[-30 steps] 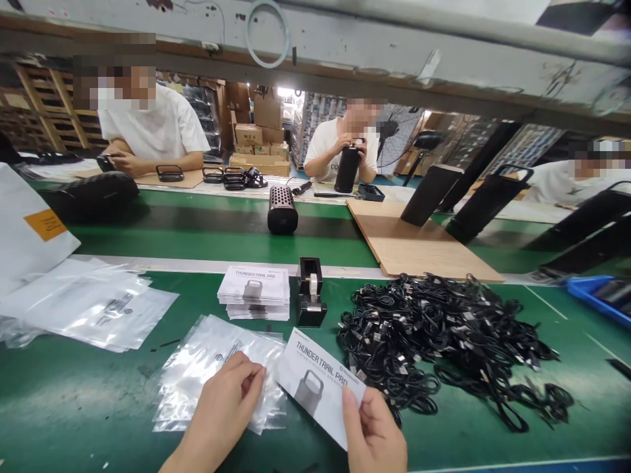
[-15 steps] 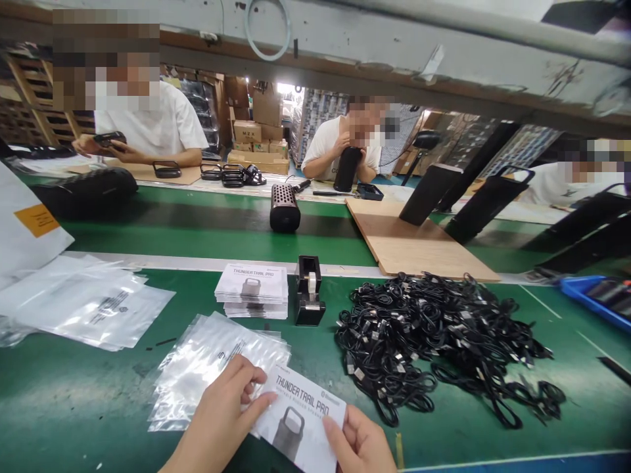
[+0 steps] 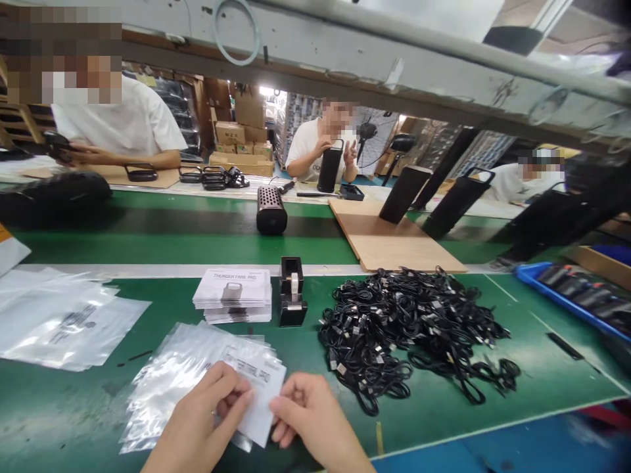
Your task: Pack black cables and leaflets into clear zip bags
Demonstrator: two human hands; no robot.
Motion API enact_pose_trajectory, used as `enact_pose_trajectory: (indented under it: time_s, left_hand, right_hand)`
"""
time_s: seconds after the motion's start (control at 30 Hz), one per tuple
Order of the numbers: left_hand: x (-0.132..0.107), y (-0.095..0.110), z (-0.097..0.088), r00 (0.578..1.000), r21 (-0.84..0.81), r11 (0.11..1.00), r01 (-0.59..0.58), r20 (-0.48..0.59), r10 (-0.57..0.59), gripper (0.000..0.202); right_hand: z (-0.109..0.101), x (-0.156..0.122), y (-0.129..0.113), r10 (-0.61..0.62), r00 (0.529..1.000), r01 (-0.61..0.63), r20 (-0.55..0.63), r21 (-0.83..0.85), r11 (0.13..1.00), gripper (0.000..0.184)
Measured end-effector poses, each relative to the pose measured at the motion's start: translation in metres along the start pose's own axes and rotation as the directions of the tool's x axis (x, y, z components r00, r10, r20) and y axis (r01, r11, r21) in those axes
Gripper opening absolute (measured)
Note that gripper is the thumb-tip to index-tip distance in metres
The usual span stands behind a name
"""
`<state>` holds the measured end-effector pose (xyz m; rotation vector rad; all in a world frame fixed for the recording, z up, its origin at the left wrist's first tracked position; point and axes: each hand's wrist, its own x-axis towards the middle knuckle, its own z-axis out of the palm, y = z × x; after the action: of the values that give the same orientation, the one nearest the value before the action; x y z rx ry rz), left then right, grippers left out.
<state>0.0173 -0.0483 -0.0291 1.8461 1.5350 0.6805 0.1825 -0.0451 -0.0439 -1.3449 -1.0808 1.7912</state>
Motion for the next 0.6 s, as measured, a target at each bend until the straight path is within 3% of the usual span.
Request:
enact_pose_trajectory:
  time_s: [0.07, 0.1, 0.17, 0.23, 0.27, 0.3, 0.37, 0.4, 0.43, 0.5, 0.6]
  left_hand:
    - [0.001, 0.003, 0.001, 1.000, -0.058, 0.998, 0.005, -0.016, -0.005, 0.028]
    - [0.003, 0.003, 0.002, 1.000, -0.077, 0.997, 0.005, -0.014, -0.006, 0.029]
    - [0.005, 0.000, 0.002, 1.000, -0.102, 0.995, 0.003, 0.014, -0.002, 0.030]
    - [0.008, -0.005, 0.002, 0.999, -0.108, 0.994, 0.019, 0.039, -0.015, 0.030]
    - [0.010, -0.008, 0.002, 0.998, -0.101, 0.994, 0.032, 0.047, -0.027, 0.030]
    - [0.011, -0.011, 0.002, 0.998, -0.089, 0.995, 0.043, 0.052, -0.039, 0.030]
    - [0.013, -0.013, 0.003, 0.997, -0.058, 0.997, 0.058, 0.059, -0.054, 0.030]
    - [0.013, -0.014, 0.004, 0.996, -0.046, 0.997, 0.062, 0.063, -0.059, 0.030]
    - [0.014, -0.013, 0.006, 0.996, -0.040, 0.997, 0.065, 0.059, -0.062, 0.030]
    - [0.014, -0.013, 0.010, 0.997, -0.032, 0.997, 0.072, 0.037, -0.071, 0.032]
    - [0.014, -0.014, 0.013, 0.996, -0.024, 0.996, 0.087, -0.006, -0.087, 0.030]
  right_hand:
    - [0.016, 0.014, 0.000, -0.117, 0.989, 0.092, -0.095, -0.229, 0.969, 0.018]
    - [0.021, 0.019, -0.001, -0.209, 0.971, 0.151, -0.112, -0.389, 0.909, 0.013]
    - [0.024, 0.021, -0.008, -0.373, 0.927, 0.254, -0.033, -0.676, 0.692, 0.012]
    - [0.011, 0.017, -0.022, -0.441, 0.897, 0.251, 0.012, -0.836, 0.488, 0.017]
    - [0.000, 0.014, -0.032, -0.461, 0.887, 0.203, -0.017, -0.883, 0.424, 0.021]
    - [-0.013, 0.013, -0.043, -0.494, 0.856, 0.061, -0.151, -0.920, 0.387, 0.029]
    - [-0.040, 0.014, -0.064, -0.603, 0.712, -0.230, -0.360, -0.931, 0.284, 0.041]
    - [-0.052, 0.018, -0.073, -0.621, 0.681, -0.316, -0.389, -0.920, 0.231, 0.045]
    - [-0.061, 0.022, -0.079, -0.604, 0.691, -0.362, -0.397, -0.913, 0.186, 0.049]
    - [-0.073, 0.031, -0.084, -0.527, 0.776, -0.340, -0.346, -0.934, 0.113, 0.049]
    - [-0.075, 0.036, -0.076, -0.434, 0.871, -0.213, -0.228, -0.973, 0.085, 0.028]
